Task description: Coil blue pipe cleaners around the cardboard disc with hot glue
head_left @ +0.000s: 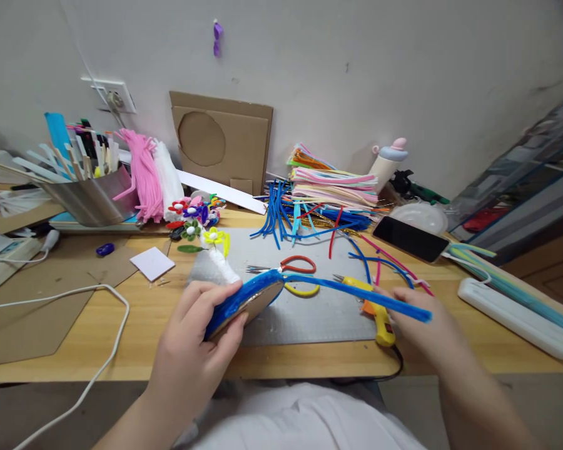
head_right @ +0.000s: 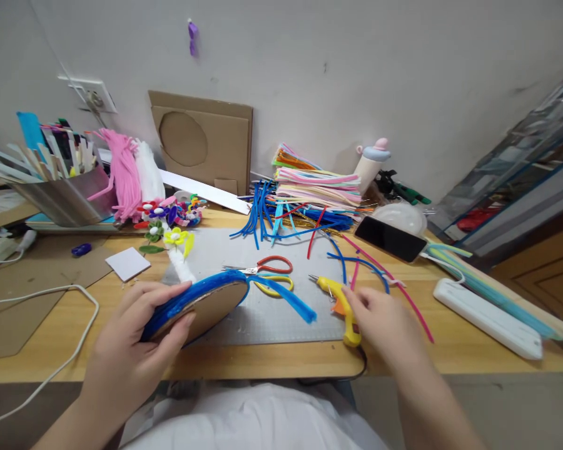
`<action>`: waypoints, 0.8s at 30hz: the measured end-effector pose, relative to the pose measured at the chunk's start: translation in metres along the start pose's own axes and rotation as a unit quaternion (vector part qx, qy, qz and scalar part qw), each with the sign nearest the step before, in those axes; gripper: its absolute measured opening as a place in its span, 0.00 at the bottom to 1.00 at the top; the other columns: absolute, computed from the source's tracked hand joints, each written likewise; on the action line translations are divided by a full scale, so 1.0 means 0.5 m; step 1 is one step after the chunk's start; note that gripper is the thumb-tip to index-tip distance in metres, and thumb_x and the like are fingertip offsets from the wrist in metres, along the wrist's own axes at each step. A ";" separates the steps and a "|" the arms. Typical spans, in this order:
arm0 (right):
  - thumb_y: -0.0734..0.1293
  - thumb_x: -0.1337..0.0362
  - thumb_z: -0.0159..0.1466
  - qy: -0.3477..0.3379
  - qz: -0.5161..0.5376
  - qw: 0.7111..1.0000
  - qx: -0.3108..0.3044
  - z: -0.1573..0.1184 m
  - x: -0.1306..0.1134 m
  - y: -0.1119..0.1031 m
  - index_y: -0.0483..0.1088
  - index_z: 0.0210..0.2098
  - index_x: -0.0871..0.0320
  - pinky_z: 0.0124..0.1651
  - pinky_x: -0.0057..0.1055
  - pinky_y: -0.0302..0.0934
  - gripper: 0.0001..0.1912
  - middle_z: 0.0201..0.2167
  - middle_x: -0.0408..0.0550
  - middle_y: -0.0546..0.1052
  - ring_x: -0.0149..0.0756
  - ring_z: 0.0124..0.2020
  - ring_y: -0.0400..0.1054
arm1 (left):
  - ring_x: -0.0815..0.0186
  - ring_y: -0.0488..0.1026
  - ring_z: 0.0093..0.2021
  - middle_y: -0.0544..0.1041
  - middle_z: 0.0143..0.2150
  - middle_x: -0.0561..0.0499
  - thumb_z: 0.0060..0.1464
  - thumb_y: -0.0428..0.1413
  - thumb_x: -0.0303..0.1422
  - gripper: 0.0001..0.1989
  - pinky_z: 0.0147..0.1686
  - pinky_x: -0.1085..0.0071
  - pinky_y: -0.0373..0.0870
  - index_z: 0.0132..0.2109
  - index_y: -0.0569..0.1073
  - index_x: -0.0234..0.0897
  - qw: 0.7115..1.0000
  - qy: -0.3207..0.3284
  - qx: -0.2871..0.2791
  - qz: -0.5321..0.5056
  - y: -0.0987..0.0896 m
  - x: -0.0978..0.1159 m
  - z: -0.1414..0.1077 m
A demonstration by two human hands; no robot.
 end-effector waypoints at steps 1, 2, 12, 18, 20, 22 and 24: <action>0.65 0.48 0.62 -0.031 0.051 0.998 0.001 -0.009 -0.033 0.006 0.76 0.27 0.56 0.22 0.28 0.61 0.19 0.19 0.46 0.76 0.37 0.21 0.70 | 0.69 0.74 0.42 0.71 0.43 0.52 0.60 0.55 0.28 0.15 0.40 0.73 0.72 0.53 0.69 0.44 1.000 0.000 -0.001 0.001 0.000 0.000 0.000; 0.65 0.50 0.62 -0.082 0.126 0.989 -0.005 -0.022 -0.073 0.015 0.78 0.32 0.56 0.29 0.31 0.67 0.17 0.27 0.49 0.80 0.39 0.27 0.74 | 0.68 0.74 0.42 0.72 0.43 0.52 0.59 0.55 0.28 0.15 0.40 0.73 0.73 0.53 0.69 0.44 1.000 0.001 -0.002 0.002 -0.001 0.001 0.000; 0.63 0.50 0.68 -0.172 0.415 0.873 -0.190 -0.079 -0.277 0.172 0.67 0.63 0.52 0.71 0.53 0.44 0.26 0.66 0.52 0.66 0.45 0.69 0.56 | 0.67 0.74 0.42 0.73 0.43 0.51 0.58 0.56 0.30 0.14 0.41 0.72 0.73 0.52 0.71 0.43 1.000 -0.016 0.004 -0.011 -0.012 -0.021 -0.005; 0.70 0.61 0.63 -0.217 0.470 0.829 -0.212 -0.081 -0.319 0.183 0.72 0.55 0.51 0.64 0.46 0.59 0.20 0.56 0.49 0.76 0.43 0.59 0.69 | 0.66 0.75 0.42 0.74 0.43 0.51 0.58 0.55 0.28 0.16 0.40 0.72 0.74 0.53 0.71 0.46 0.998 0.008 -0.039 -0.041 -0.036 -0.054 -0.015; 0.70 0.65 0.62 -0.230 0.471 0.829 -0.195 -0.088 -0.323 0.186 0.74 0.51 0.52 0.57 0.41 0.65 0.17 0.49 0.48 0.79 0.40 0.51 0.73 | 0.66 0.74 0.44 0.73 0.43 0.51 0.57 0.55 0.28 0.16 0.41 0.72 0.74 0.52 0.71 0.46 0.998 0.020 -0.049 -0.046 -0.044 -0.060 -0.022; 0.70 0.67 0.61 -0.248 0.465 0.830 -0.182 -0.098 -0.326 0.185 0.75 0.48 0.53 0.51 0.36 0.67 0.14 0.43 0.47 0.80 0.38 0.45 0.73 | 0.64 0.73 0.48 0.72 0.46 0.50 0.57 0.56 0.28 0.17 0.45 0.69 0.74 0.53 0.70 0.46 0.998 0.019 -0.040 -0.035 -0.054 -0.059 -0.031; 0.70 0.67 0.62 -0.267 0.450 0.835 -0.171 -0.109 -0.330 0.180 0.75 0.47 0.54 0.49 0.35 0.67 0.13 0.42 0.46 0.79 0.37 0.43 0.72 | 0.61 0.70 0.52 0.69 0.51 0.48 0.55 0.59 0.30 0.21 0.50 0.64 0.73 0.55 0.67 0.48 1.000 0.012 -0.011 -0.006 -0.067 -0.047 -0.039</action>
Point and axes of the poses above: each hand's wrist, its own z-axis towards the middle knuckle, its own y-axis out of the palm, x = y × z, the point moved 5 cm from there along z, towards the middle knuckle
